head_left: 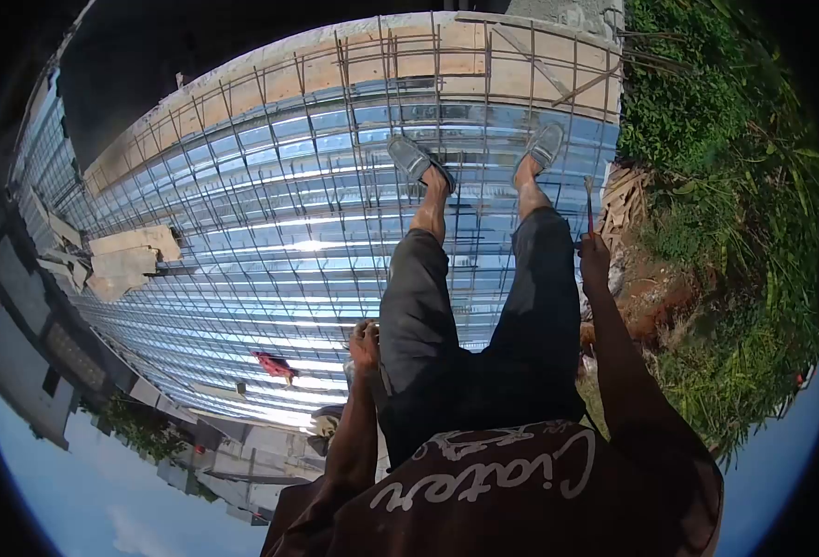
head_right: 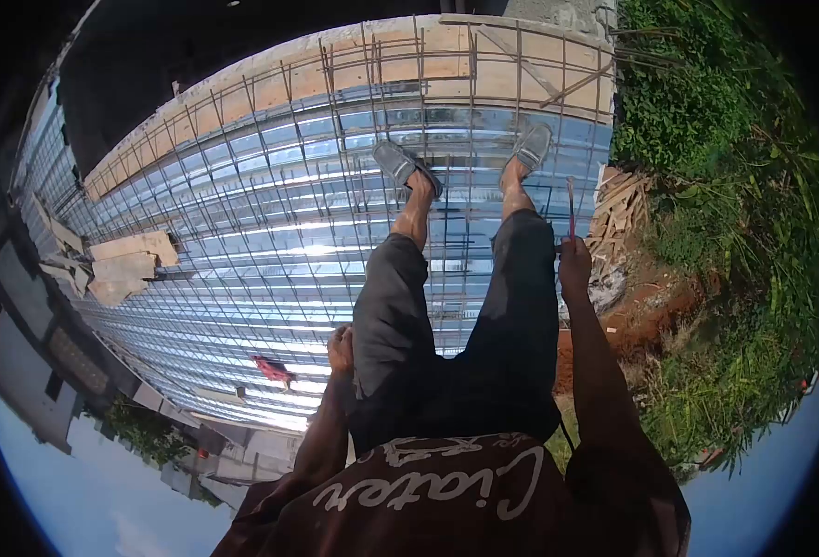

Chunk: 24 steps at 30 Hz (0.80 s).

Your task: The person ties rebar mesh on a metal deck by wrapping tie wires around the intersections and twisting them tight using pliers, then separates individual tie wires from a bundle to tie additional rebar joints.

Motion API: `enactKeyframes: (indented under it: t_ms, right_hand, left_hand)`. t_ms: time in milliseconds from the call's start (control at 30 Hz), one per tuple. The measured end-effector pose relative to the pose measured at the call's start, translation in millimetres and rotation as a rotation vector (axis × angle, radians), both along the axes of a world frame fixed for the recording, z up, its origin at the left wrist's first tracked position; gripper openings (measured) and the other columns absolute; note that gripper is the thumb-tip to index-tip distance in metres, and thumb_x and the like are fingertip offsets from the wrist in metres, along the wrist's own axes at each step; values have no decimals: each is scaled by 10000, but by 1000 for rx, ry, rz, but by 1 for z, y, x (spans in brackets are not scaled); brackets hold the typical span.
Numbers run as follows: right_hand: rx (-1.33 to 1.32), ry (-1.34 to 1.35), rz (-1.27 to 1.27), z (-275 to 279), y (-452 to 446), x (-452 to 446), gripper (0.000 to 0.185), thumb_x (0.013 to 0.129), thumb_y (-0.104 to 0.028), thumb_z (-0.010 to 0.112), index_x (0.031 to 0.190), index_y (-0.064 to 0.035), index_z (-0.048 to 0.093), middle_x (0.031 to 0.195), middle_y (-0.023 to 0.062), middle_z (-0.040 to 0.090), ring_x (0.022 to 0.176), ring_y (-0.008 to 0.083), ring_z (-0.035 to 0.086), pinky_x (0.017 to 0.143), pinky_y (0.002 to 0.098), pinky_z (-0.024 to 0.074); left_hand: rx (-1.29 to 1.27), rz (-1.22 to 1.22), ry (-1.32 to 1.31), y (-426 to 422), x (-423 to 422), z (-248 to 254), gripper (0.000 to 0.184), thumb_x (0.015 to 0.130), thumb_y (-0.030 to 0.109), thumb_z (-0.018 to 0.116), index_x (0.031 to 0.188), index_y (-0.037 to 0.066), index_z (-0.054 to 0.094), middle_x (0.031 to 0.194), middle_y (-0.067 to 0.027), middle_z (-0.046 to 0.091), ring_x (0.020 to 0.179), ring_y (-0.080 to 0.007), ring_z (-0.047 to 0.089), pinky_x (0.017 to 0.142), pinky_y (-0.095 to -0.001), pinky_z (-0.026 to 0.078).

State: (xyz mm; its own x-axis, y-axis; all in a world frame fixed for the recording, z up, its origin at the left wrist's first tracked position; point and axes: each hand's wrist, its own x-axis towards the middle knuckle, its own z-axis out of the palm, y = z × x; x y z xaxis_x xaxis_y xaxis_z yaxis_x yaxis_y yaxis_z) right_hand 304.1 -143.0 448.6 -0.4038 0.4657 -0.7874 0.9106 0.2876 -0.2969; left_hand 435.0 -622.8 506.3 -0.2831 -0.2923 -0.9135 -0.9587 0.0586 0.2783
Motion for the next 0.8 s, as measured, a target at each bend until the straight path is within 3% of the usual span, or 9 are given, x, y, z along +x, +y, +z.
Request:
enactKeyframes:
  t_ms: [33,100,233,333,400,467,600,733,800]
  right_hand:
    - [1,7,-12,11,-24,11,272,936,-282,463,924,-25,550,720,36,518,675,141,492,653,303,409]
    - [46,103,9,9,-55,58,328,928,-323,471,875,-9,550,715,51,539,649,149,506,619,309,410]
    - [-85,355,-207,12,-117,134,367,906,-353,494,804,-5,548,646,55,527,608,147,507,577,292,401]
    - [-113,321,-361,-18,-165,204,283,900,-262,444,809,-23,566,616,75,569,563,174,555,539,326,429]
    - [-124,316,-469,-12,-193,229,286,908,-267,445,816,-24,564,604,69,570,532,160,552,512,320,428]
    - [-284,187,-870,-18,-233,260,274,932,-292,468,839,-44,538,555,27,530,444,130,499,417,288,393]
    - [-176,225,-1175,-5,-325,367,295,945,-301,449,848,-37,536,571,30,499,493,150,586,425,284,433]
    - [177,99,-1275,-6,-452,462,273,909,-299,499,877,-33,553,634,82,534,508,176,589,492,333,468]
    - [383,-52,-1242,20,-513,470,312,843,-327,607,834,-22,540,676,136,564,613,302,594,593,414,461]
  left_hand:
    - [43,245,-52,-20,2,2,357,924,265,519,1167,4,511,898,-133,628,783,-214,631,633,-312,513]
    - [1,176,-109,-61,-1,2,371,919,260,504,1183,-1,506,911,-158,628,759,-227,638,604,-321,515]
    - [-104,-316,-80,-99,-22,2,358,894,272,525,1123,2,578,885,-159,657,714,-230,646,566,-296,499]
    - [-49,-859,252,-124,-36,-20,324,895,277,536,1047,10,637,864,-142,677,745,-221,652,593,-304,500]
    - [-46,-1030,472,-152,-25,-75,312,908,283,530,1013,18,657,869,-125,687,789,-216,652,667,-321,502]
    - [38,-975,355,-162,-34,-90,306,919,270,522,1059,24,638,903,-133,686,841,-223,646,759,-327,487]
    - [185,-1292,337,-253,-50,-105,338,929,255,495,1171,34,579,936,-129,677,821,-201,643,760,-306,482]
    - [151,-1516,212,-183,-86,-55,327,928,257,498,1156,37,578,921,-128,671,799,-198,640,739,-305,487]
    - [117,-1590,154,-149,-97,-36,321,928,258,500,1149,38,577,913,-127,668,789,-196,638,729,-305,489]
